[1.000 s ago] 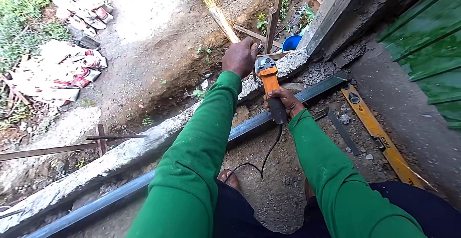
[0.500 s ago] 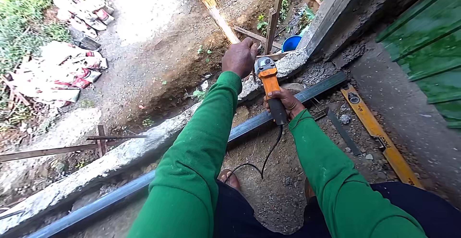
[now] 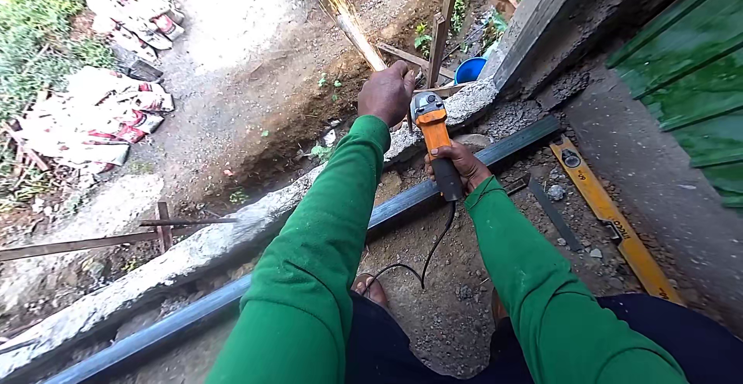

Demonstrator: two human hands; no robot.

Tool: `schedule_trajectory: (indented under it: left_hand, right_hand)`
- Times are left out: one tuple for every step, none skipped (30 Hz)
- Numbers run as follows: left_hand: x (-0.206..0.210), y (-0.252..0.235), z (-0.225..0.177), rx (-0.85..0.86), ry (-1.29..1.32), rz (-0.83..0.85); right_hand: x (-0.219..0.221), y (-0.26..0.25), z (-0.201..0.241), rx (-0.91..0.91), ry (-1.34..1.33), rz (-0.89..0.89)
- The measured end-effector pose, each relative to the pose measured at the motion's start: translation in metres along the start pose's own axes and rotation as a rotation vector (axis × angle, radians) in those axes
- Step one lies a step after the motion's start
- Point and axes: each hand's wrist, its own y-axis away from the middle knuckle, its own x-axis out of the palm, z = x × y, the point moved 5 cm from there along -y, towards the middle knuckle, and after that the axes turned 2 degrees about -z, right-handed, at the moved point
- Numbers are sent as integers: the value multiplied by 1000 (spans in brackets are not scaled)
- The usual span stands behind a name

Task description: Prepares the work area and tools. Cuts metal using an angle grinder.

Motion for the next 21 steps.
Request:
schedule_trajectory:
  left_hand:
    - [0, 0, 0, 0, -5, 1]
    - [0, 1, 0, -1, -7, 4]
    - [-1, 1, -1, 0, -7, 6]
    - [-1, 1, -1, -1, -7, 7]
    - [-1, 1, -1, -1, -9, 8]
    - [-1, 1, -1, -1, -11, 10]
    - [-1, 1, -1, 1, -11, 11]
    - [0, 0, -1, 2, -11, 10]
    - [0, 0, -1, 2, -7, 12]
    - [0, 0, -1, 1, -5, 12]
    - [0, 0, -1, 2, -4, 12]
    - [0, 0, 0, 2, -2, 10]
    - [0, 0, 0, 4, 1, 8]
    - [0, 0, 0, 3, 2, 6]
    - [0, 0, 0, 2, 2, 8]
    - [0, 0, 0, -1, -1, 11]
    - [0, 0, 0, -7, -3, 17]
    - [-1, 1, -1, -10, -6, 18]
    - [-1, 1, -1, -10, -8, 18]
    - [-1, 1, -1, -9, -9, 15]
    - [-1, 1, -1, -10, -8, 13]
  right_hand:
    - [0, 1, 0, -2, -1, 4]
    - [-1, 2, -1, -8, -3, 9]
    - [-1, 1, -2, -16, -7, 13]
    - [-1, 0, -2, -19, -10, 17]
    - [-1, 0, -2, -18, -12, 16]
    - [-1, -1, -2, -16, -14, 13]
    - [-1, -1, -2, -17, -18, 10]
    - [-1, -3, -2, -17, -21, 9]
    - [-1, -4, -2, -18, -21, 8]
    - [0, -5, -1, -17, -19, 10]
    - [0, -6, -1, -19, -16, 14]
    - [0, -7, -1, -21, -10, 16]
    - [0, -7, 0, -21, -2, 16]
    - [0, -8, 0, -20, 7, 12]
    - [0, -8, 0, -21, 12, 11]
    - [-1, -7, 0, -19, 13, 10]
    - [-1, -6, -1, -15, 10, 12]
    - [-1, -5, -1, -13, 9, 14]
    - [-1, -3, -1, -13, 4, 16]
    - [-1, -3, -2, -17, -3, 19]
    - [-2, -3, -3, -20, -11, 24]
